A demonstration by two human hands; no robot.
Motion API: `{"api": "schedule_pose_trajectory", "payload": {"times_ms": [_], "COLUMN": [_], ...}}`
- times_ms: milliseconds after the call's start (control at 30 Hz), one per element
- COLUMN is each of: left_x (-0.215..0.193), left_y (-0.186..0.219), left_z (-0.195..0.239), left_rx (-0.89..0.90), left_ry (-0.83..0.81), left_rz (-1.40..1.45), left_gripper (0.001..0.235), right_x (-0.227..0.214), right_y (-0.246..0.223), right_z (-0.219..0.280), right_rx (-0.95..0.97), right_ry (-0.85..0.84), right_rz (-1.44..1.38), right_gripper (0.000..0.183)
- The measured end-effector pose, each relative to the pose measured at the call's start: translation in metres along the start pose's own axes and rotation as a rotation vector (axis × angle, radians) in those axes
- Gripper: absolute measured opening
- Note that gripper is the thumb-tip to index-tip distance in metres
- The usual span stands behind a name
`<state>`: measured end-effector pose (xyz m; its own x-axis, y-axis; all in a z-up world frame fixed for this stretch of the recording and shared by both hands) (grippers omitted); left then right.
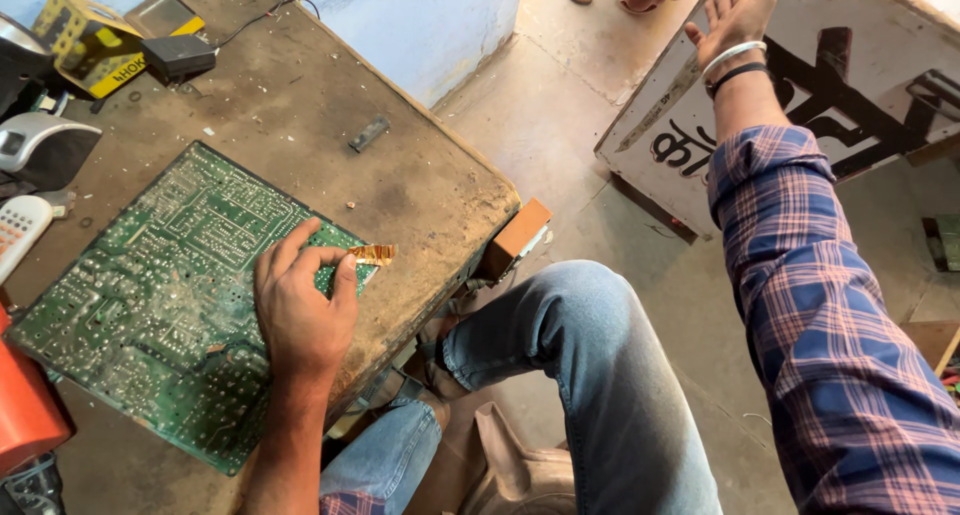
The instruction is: The person uses a small metal tool to scrape and remove components from a green circuit board. They repeatedly lift and scrape small sections of the board's surface, occasionally pausing to inspect the removed material.
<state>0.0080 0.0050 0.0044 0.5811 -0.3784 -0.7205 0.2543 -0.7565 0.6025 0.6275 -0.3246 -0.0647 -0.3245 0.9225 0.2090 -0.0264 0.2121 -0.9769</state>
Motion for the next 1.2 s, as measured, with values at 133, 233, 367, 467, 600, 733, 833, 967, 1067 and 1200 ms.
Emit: {"api": "schedule_pose_trajectory", "payload": {"times_ms": [133,233,367,467,600,733,833,967,1067,1200], "left_x": [0.0,0.001,0.0,0.001,0.002,0.002,0.002,0.003,0.004,0.003], "left_y": [-0.001,-0.002,0.0,-0.001,-0.003,-0.004,-0.004,-0.005,-0.005,-0.004], "left_z": [-0.001,0.001,0.001,0.0,0.001,0.001,0.001,0.001,0.001,0.001], "left_rx": [0.0,-0.022,-0.01,-0.012,0.009,-0.003,-0.006,-0.027,-0.03,-0.029], "left_ry": [0.0,-0.015,0.0,0.007,0.013,0.007,0.003,-0.005,-0.013,-0.018], "left_rz": [-0.023,-0.009,0.006,-0.001,-0.02,-0.001,-0.018,-0.022,-0.034,-0.037], "left_gripper": [0.012,0.013,0.013,0.012,0.012,0.012,0.012,0.012,0.011,0.011], "right_x": [0.004,0.004,0.002,0.004,-0.001,-0.007,-0.006,0.0,0.004,0.005], "right_y": [0.002,0.005,0.003,-0.001,0.001,0.005,0.005,0.002,0.001,0.004], "right_z": [-0.004,-0.006,-0.005,-0.002,0.005,0.007,0.007,0.011,0.015,0.017], "right_rx": [-0.055,-0.086,-0.07,-0.058,-0.07,-0.041,-0.035,-0.059,-0.066,-0.061], "right_ry": [-0.059,-0.087,-0.051,-0.049,-0.068,-0.045,-0.041,-0.048,-0.04,-0.039], "right_rz": [0.014,-0.008,-0.036,-0.02,0.042,0.032,0.001,0.069,0.107,0.12], "right_gripper": [0.105,0.1,0.096,0.095,0.097,0.099,0.101,0.098,0.095,0.093]}}
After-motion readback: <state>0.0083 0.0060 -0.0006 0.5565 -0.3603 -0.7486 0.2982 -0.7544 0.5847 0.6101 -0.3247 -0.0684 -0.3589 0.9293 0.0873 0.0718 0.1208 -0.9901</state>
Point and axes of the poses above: each hand's wrist, its own z-axis away from the middle knuckle, its own x-axis out of the palm, y = z × x, the point moved 1 cm from there along -z, towards the middle knuckle, and after that the axes turned 4 degrees about -y, right-handed, at the moved point
